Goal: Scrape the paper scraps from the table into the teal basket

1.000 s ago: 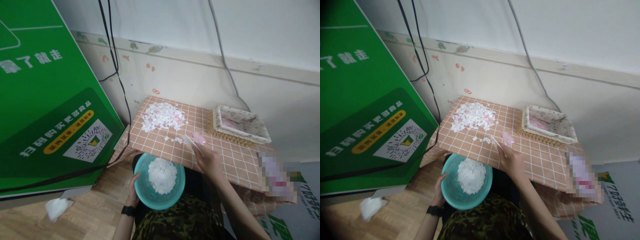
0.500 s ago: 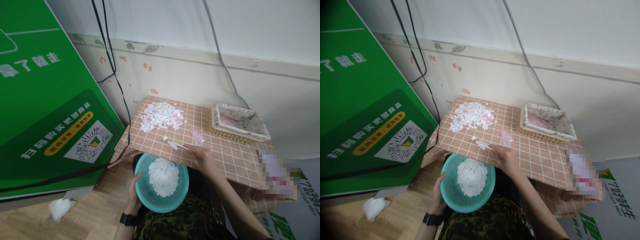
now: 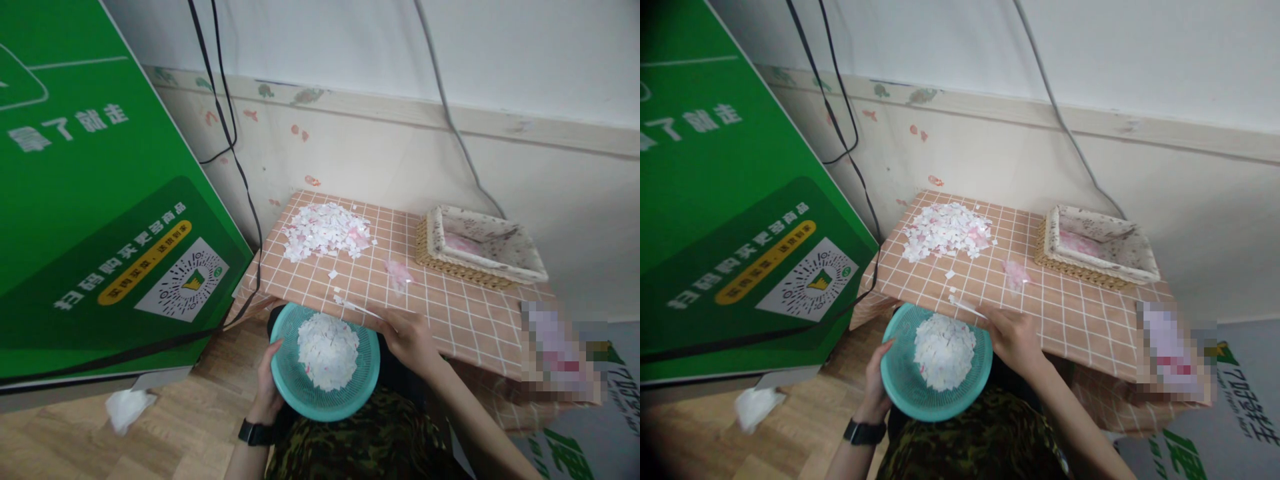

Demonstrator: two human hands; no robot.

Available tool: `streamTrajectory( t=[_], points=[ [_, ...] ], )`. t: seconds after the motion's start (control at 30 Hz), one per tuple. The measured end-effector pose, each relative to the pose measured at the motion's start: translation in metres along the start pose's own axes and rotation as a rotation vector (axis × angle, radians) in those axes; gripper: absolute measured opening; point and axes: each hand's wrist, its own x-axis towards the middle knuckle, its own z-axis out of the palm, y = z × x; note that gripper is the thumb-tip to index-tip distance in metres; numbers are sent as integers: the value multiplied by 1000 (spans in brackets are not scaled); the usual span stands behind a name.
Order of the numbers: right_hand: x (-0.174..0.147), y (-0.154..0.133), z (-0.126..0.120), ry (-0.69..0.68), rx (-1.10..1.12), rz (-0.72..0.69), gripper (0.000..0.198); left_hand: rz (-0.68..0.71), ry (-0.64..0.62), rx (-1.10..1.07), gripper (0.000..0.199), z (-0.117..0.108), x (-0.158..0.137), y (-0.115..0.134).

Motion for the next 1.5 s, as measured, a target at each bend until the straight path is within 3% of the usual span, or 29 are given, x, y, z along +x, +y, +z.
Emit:
streamTrajectory(
  t=[0.13,0.2,0.33,0.53,0.7,0.8,1.13,1.37,1.5],
  points=[
    [-2,-12,1,-78,132,-36,25,7,-7,10,15,-1,-2,3],
    [4,-9,1,-41,154,-27,23,-9,-25,15,17,-2,-3,5],
    [33,13,4,107,48,-17,25,-22,-32,18,20,-3,-3,9],
    [69,32,11,11,-131,-51,24,-25,-36,24,17,0,-6,12],
    [69,28,2,-71,-60,-83,23,-31,-56,15,15,0,-6,14],
    [66,26,-2,-51,-27,-59,21,-37,-63,12,16,-3,-4,13],
    [60,18,10,-17,-7,-22,23,-37,-64,24,20,-7,-2,14],
    [69,15,9,-116,63,-27,22,-42,-68,17,20,-7,-3,15],
    [70,15,13,-56,73,-15,22,-46,-67,12,19,-6,-5,16]
  ],
)
